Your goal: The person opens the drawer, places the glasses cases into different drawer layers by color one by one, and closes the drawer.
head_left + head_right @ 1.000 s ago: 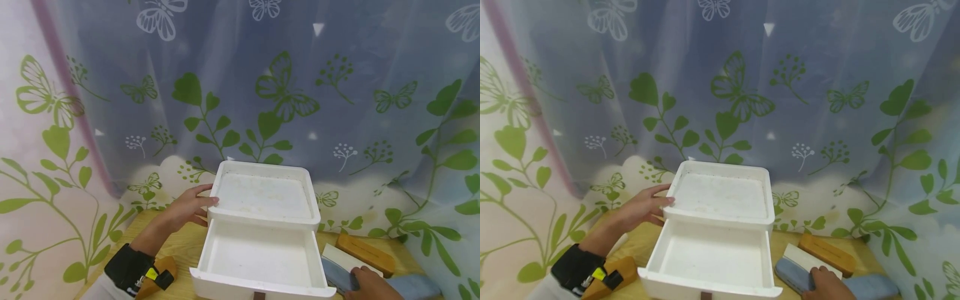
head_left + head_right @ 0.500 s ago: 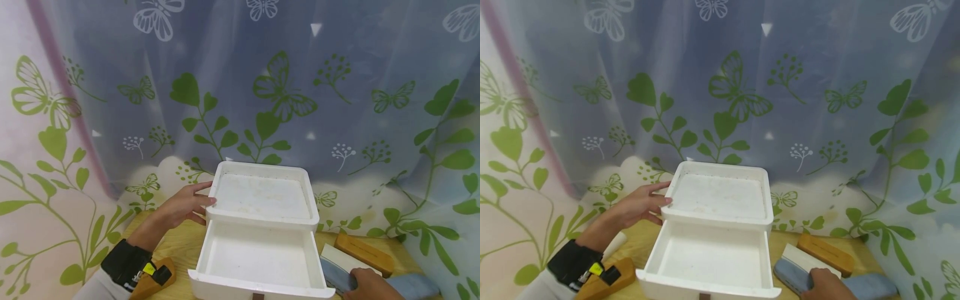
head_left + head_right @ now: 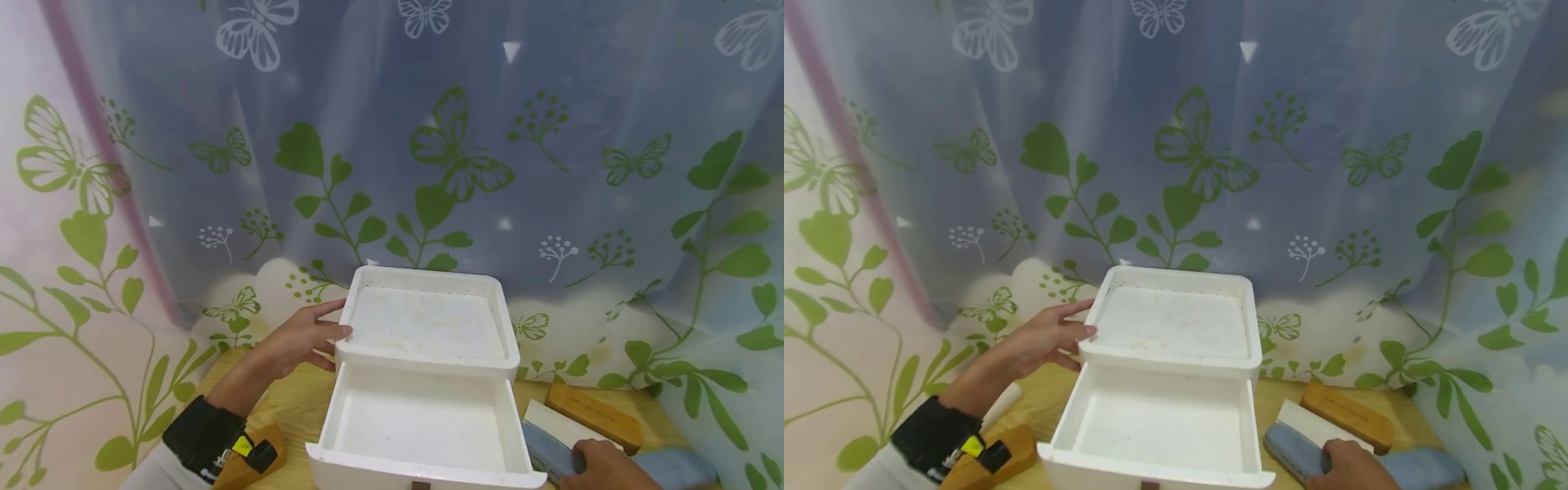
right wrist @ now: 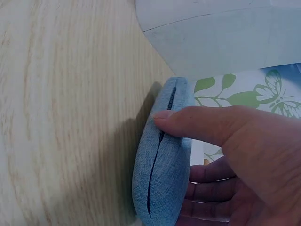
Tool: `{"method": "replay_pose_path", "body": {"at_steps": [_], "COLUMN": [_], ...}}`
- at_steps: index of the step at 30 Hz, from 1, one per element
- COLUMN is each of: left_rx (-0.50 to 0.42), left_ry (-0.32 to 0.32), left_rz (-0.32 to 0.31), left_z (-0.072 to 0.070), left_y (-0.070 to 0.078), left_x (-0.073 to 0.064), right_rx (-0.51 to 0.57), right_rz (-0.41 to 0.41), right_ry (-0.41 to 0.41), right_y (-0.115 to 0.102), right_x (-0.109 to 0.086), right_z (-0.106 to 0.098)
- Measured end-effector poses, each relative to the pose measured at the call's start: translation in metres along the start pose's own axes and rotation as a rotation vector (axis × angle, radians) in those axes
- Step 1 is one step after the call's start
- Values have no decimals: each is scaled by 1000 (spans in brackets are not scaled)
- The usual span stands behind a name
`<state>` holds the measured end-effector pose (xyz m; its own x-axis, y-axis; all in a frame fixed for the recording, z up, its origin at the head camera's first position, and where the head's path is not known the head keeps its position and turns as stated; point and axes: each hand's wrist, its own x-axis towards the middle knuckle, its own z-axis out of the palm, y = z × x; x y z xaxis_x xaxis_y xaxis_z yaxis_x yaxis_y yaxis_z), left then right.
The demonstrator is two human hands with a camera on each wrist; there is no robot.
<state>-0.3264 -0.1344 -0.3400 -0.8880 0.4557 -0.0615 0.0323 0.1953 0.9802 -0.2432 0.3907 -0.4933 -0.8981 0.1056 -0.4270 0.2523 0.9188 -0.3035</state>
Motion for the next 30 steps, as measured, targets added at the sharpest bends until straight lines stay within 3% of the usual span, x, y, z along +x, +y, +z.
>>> {"method": "replay_pose_path", "body": {"at_steps": [4, 9, 17, 26, 30], "left_rx": [12, 7, -6, 8, 2], "left_ry": [3, 11, 3, 28, 17], "left_rz": [6, -1, 12, -10, 6], "left_z": [1, 0, -2, -2, -2], "left_y": [-1, -2, -3, -4, -5], "left_x": [1, 1, 0, -1, 0], "right_rx": [17, 18, -76, 99, 87], "right_rz": [-23, -116, -240, -295, -288], "right_ry": [26, 72, 178, 152, 191], "right_y": [1, 2, -8, -10, -18], "right_x": [-4, -14, -39, -53, -71], "right_z": [-8, -21, -47, -76, -96]}}
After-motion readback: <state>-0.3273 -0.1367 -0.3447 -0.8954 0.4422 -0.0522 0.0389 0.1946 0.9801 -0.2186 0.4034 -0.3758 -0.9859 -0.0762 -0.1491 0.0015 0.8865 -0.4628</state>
